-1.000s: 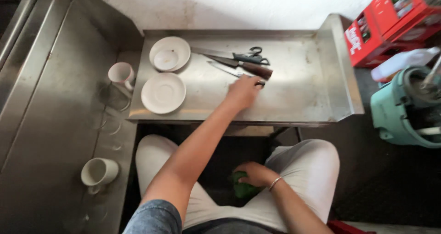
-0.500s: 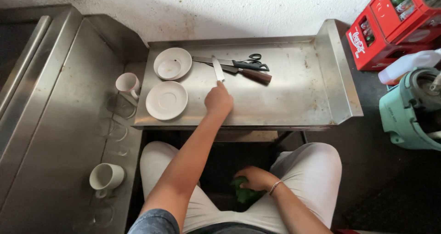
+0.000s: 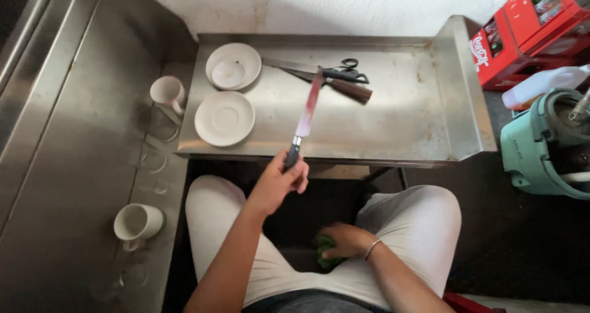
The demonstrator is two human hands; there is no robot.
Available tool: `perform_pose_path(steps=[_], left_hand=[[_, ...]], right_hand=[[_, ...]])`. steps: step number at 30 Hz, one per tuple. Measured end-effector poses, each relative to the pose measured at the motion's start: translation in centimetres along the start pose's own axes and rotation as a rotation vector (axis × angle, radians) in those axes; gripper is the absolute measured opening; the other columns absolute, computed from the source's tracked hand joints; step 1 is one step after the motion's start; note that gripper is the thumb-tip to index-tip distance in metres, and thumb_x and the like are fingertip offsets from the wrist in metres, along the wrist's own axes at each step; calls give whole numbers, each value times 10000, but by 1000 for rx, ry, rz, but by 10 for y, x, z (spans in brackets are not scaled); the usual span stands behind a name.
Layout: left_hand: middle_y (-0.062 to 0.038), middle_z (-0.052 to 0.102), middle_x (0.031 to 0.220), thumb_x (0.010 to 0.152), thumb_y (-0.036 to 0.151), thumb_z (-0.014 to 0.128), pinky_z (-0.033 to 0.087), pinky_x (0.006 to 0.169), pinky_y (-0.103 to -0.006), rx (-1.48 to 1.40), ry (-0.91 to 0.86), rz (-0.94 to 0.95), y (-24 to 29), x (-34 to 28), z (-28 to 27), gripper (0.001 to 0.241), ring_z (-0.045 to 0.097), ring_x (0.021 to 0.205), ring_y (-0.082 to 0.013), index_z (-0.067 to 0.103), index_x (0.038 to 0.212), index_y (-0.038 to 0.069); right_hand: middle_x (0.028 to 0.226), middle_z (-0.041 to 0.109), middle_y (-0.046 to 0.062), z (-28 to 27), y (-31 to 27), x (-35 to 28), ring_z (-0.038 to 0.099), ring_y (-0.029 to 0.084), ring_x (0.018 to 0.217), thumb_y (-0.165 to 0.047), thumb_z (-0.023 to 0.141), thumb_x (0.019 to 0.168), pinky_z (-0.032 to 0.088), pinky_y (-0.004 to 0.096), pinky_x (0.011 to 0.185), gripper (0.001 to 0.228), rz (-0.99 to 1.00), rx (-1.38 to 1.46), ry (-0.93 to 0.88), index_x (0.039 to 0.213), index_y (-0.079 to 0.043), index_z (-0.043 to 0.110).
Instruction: Cleaning and wiping small plates and knives with a cloth at a service counter
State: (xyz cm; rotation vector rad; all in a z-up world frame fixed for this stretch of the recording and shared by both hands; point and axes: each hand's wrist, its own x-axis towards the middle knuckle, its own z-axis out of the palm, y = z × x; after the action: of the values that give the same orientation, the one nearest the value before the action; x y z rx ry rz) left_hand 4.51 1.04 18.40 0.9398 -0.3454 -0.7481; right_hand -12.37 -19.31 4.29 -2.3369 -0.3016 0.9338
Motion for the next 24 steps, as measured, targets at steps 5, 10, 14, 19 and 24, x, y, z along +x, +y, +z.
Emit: perform_pose_path(steps=[5,10,14,19,24], left_hand=[[-47,509,761,1082,124,478,320,517,-250,-177,20,2,-29,-10,3,218,393,562,-108,447,1296,100],[18,380,677,1095,453,427,254,503,-226,-335,-111,-22,-50,-2,3,421,266,547,-82,487,1314,99],[-61,518,742,1136,280,396,373,462,-196,-130,-102,53,-62,4,6,311,499,533,-119,521,1272,30],[-136,592,794,1072,35,526,494,571,-274,-114,-173,78,-69,1,5,137,605,605,-197,526,1205,3],[-61,441,752,1100,74,442,477,428,-264,-217,-195,-50,-69,-6,4,208,448,482,-108,415,1296,11]], right_hand=[[1251,600,201,15,-7,12,656,407,998,-448,873,721,549,481,878,745,130,-97,-8,1338,-160,569],[1141,681,119,-7,-18,5,677,341,954,-220,842,732,561,436,834,560,30,-16,97,1251,-162,642],[1347,590,308,-40,-49,-23,571,507,1250,-148,789,790,469,566,1058,780,-14,230,302,1476,-40,436],[1241,664,171,-44,-45,-51,649,372,1199,-98,901,634,516,488,979,885,141,511,681,1426,-158,508],[1141,736,140,-48,-28,-81,714,243,983,-58,623,831,558,438,947,417,93,1574,1229,1245,-70,671]])
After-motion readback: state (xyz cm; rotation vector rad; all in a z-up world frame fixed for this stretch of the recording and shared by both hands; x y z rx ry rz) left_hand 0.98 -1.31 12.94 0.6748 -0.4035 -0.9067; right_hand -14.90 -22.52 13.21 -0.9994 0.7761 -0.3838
